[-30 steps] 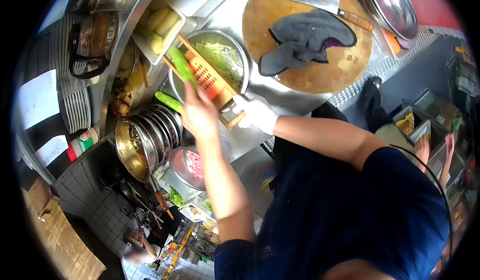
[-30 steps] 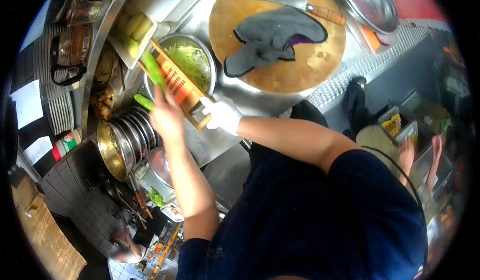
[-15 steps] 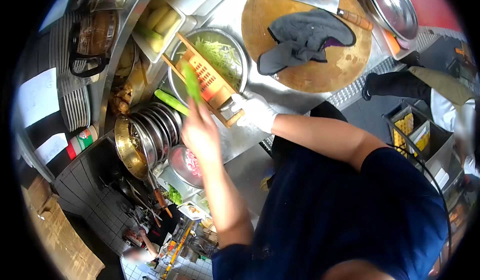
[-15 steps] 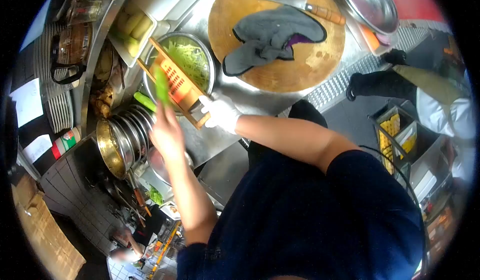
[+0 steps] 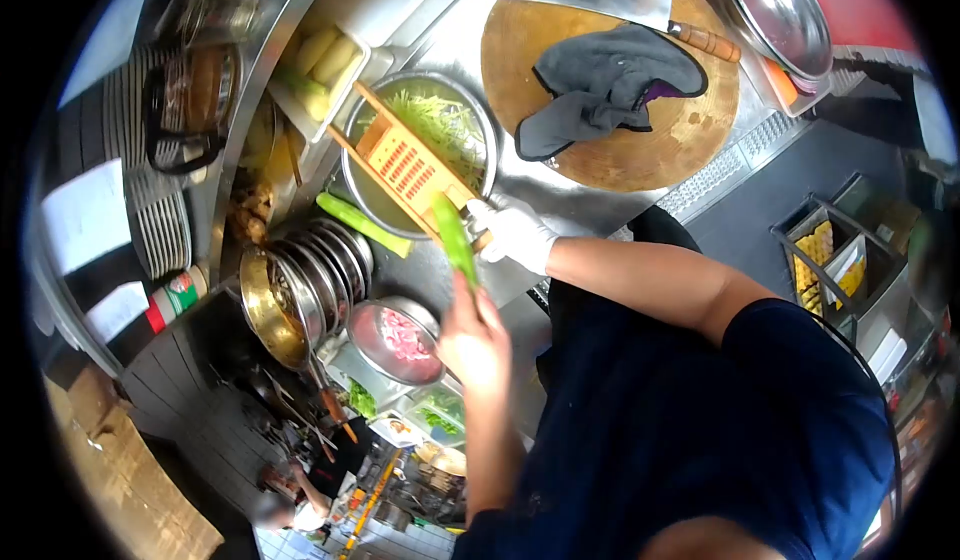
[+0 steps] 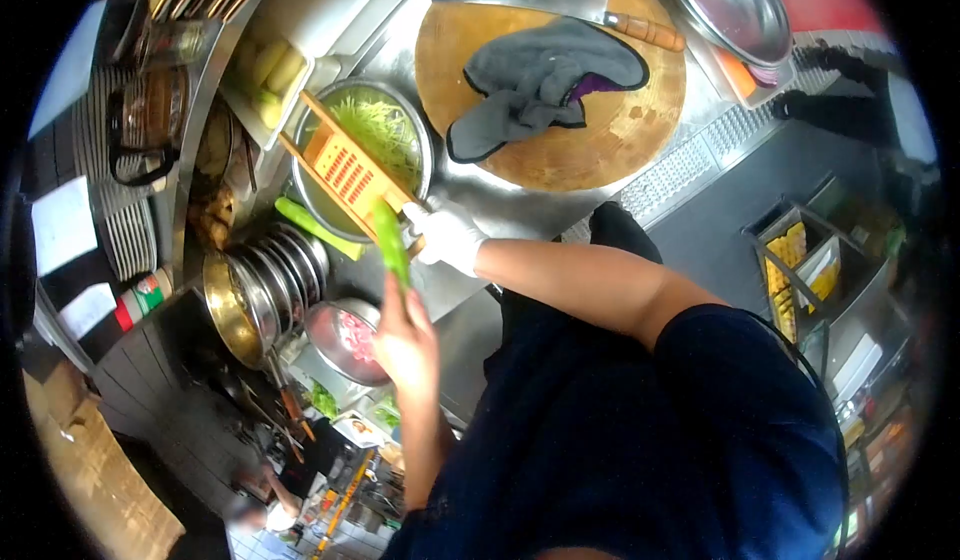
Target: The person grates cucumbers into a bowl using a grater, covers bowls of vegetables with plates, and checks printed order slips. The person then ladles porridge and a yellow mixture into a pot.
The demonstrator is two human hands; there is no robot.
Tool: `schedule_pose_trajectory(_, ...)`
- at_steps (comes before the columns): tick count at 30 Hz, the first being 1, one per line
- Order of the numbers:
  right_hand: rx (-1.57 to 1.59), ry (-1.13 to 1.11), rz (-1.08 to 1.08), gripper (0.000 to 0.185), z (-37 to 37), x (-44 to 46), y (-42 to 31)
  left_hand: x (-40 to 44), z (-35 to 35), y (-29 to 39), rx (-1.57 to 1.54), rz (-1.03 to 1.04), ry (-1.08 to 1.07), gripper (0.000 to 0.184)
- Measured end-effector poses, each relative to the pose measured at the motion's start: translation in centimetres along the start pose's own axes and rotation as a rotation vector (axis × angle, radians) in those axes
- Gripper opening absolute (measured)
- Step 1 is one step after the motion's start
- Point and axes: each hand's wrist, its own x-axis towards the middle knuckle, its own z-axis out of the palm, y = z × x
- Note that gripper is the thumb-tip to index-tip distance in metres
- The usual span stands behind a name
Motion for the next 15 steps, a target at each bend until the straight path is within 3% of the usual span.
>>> schedule_pose_trajectory(2,-0.025,-0.030,0.006,0.039,-0.5,0.3,0.2,2.1,0.9,0.4,0.072,-0.019,0.013,0.041)
schedule_pose_trajectory(3,-0.147,0.075,-0.001,0.039,-0.3,0.4,0.4,5.2,1.4,0.0,0.069,-0.043,0.033,0.040)
schedule_pose_trajectory(6,-0.066,0.032,0.001,0.043,-0.5,0.0,0.6,17.1,2.3,-1.9,0.072,-0.035,0.153,0.040)
schedule_pose_trajectory(8,-0.099,0.099,-0.005,0.046,0.4,-1.0,-0.1,16.4,1.1,-2.7,0.138,-0.020,0.129,0.038)
schedule_pose_trajectory(9,-0.110,0.095,0.011,0.046,0.5,-0.9,-0.5,12.8,0.7,-2.1,0.015,-0.049,0.085,0.037)
schedule_pose_trajectory(12,-0.077,0.078,0.005,0.044,0.5,-0.5,-0.2,0.8,1.2,-1.2,0.049,0.012,0.030,0.042)
schedule_pose_trajectory(15,-0.078,0.084,-0.015,0.043,0.1,0.4,0.6,5.9,1.6,-0.3,0.077,0.031,0.098,0.038)
